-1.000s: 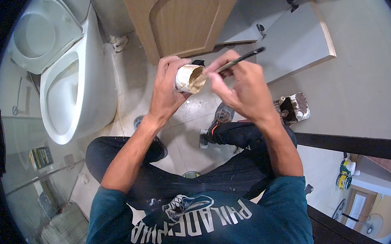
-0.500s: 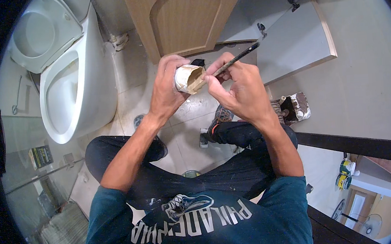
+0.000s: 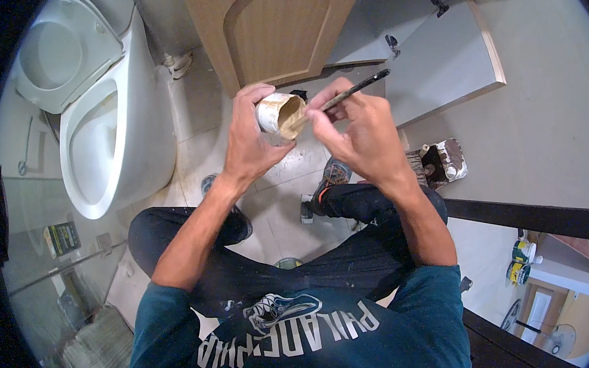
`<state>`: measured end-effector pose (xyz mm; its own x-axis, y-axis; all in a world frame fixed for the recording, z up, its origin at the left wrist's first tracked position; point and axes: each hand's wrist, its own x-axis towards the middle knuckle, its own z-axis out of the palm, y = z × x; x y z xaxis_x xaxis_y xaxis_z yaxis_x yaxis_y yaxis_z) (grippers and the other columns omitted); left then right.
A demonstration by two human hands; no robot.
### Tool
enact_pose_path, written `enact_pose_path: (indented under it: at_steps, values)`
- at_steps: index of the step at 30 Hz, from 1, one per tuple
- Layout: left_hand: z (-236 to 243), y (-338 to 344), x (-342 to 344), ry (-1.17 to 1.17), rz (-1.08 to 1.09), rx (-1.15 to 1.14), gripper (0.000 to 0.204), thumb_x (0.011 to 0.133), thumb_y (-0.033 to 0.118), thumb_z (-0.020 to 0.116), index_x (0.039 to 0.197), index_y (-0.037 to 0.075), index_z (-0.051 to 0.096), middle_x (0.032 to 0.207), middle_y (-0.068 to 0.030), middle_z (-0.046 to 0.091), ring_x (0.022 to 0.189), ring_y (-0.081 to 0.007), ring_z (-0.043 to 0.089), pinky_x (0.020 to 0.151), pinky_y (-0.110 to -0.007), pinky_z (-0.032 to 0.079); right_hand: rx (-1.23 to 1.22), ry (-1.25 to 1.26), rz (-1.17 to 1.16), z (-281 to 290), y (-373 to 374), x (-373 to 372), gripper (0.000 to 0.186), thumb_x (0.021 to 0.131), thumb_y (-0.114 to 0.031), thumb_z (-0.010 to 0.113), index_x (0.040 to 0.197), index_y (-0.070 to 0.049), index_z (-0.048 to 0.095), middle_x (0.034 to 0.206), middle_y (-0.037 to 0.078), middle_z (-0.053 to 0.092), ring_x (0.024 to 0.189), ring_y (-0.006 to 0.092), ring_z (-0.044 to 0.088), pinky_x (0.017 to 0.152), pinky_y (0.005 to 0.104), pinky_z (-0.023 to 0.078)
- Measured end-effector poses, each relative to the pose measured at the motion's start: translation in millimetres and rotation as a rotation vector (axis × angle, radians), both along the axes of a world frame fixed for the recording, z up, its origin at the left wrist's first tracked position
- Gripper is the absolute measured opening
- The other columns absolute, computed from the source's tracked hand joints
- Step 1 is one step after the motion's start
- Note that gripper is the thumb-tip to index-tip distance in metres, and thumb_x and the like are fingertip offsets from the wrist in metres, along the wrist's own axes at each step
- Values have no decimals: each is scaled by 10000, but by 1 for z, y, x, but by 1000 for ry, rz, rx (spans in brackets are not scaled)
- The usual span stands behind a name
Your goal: The person uses a brush to apply a beige filler from a cup to the gaps between a wooden cabinet and a wall, alternating between stirring the filler and painting it onto the seam.
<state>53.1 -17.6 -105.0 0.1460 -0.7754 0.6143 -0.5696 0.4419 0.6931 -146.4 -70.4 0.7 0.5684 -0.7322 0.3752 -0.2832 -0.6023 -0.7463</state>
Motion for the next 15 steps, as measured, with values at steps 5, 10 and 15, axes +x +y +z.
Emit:
enact_pose_path:
  at_steps: [5, 10, 15]
  values:
    - [-5, -4, -1, 32, -46, -28, 848, 670, -23, 962, 1378, 53, 502, 1367, -187, 551, 1296, -365, 588, 1098, -425, 502, -138, -40, -53, 4, -4, -1, 109, 964, -29, 741, 1035, 45, 702, 930, 117, 774, 774, 173, 752, 717, 305, 605]
    - [-10, -3, -1, 91, -60, -54, 850, 636, -98, 916, 1357, 52, 490, 1407, -193, 552, 1292, -391, 593, 1081, -454, 522, -19, -8, 42, 3, 5, 3, 103, 954, -25, 743, 1036, 24, 705, 932, 121, 770, 784, 185, 757, 734, 307, 606]
    - [-16, -5, -4, 206, -74, -53, 829, 630, -91, 934, 1312, 62, 490, 1389, -189, 597, 1255, -382, 628, 1063, -447, 537, -80, 8, 35, -3, 0, 2, 108, 946, -23, 752, 1028, 29, 706, 937, 117, 768, 787, 193, 759, 736, 311, 608]
